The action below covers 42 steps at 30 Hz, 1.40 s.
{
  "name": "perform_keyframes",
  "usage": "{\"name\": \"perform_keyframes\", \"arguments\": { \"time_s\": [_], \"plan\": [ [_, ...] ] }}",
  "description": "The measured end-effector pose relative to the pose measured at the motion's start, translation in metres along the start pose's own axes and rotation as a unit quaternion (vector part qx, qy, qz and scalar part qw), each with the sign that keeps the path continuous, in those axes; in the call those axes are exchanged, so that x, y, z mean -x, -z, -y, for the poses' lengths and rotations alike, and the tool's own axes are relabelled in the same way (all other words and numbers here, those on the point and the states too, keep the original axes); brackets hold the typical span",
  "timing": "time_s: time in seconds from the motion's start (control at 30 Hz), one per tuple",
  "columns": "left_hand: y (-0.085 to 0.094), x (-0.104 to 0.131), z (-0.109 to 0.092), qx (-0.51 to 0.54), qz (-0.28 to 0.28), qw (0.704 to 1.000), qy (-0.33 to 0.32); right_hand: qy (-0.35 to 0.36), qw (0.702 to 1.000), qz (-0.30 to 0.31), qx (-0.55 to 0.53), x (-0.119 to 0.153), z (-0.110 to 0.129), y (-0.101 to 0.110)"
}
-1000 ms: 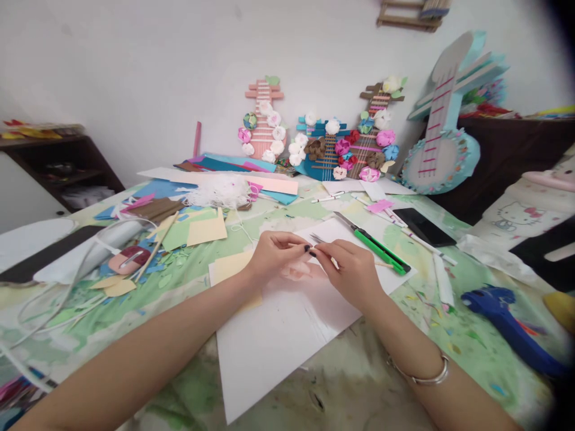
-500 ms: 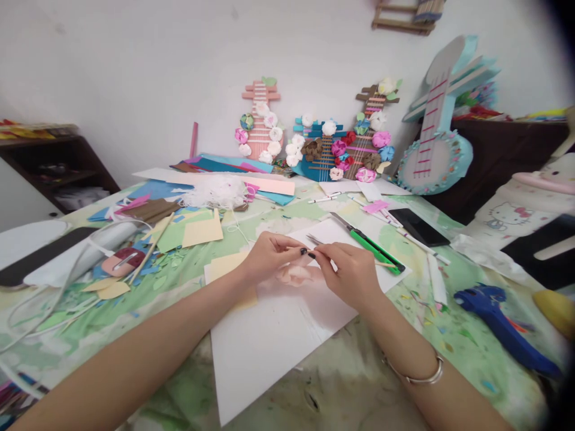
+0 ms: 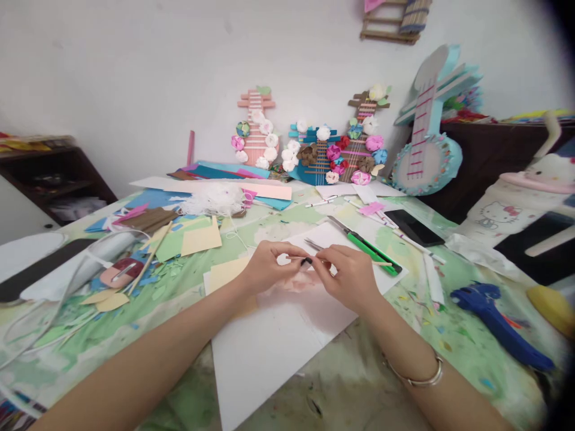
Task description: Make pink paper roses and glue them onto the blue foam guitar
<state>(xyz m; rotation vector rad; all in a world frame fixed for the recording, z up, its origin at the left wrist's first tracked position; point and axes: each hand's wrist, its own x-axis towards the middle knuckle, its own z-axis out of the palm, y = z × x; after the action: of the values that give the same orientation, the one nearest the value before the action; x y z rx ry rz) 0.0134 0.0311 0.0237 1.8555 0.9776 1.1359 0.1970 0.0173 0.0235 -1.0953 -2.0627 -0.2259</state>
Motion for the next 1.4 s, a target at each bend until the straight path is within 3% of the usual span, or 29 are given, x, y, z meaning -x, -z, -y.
{"name": "perform_keyframes", "arguments": {
  "time_s": [0.4,0.63,0.77,1.1,1.4],
  "plan": [
    [-0.006,0.001,0.006,0.054,-0.051,0.997,0.013,-0.016,0.999,-0.044,0.003,0.0,0.002,-0.003],
    [-0.007,0.001,0.001,0.175,-0.033,0.976,0.128,-0.006,0.997,-0.072,0.012,-0.001,0.004,-0.004],
    [-0.007,0.001,-0.002,0.212,-0.042,0.967,0.139,-0.01,0.997,-0.08,0.015,0.0,0.006,-0.005],
    [-0.007,0.002,-0.004,0.213,-0.028,0.967,0.141,-0.02,0.998,-0.064,0.011,-0.001,0.007,-0.003],
    [-0.008,0.0,-0.001,0.214,-0.024,0.969,0.124,-0.059,0.998,-0.01,0.002,-0.002,0.008,0.001]
  ]
}}
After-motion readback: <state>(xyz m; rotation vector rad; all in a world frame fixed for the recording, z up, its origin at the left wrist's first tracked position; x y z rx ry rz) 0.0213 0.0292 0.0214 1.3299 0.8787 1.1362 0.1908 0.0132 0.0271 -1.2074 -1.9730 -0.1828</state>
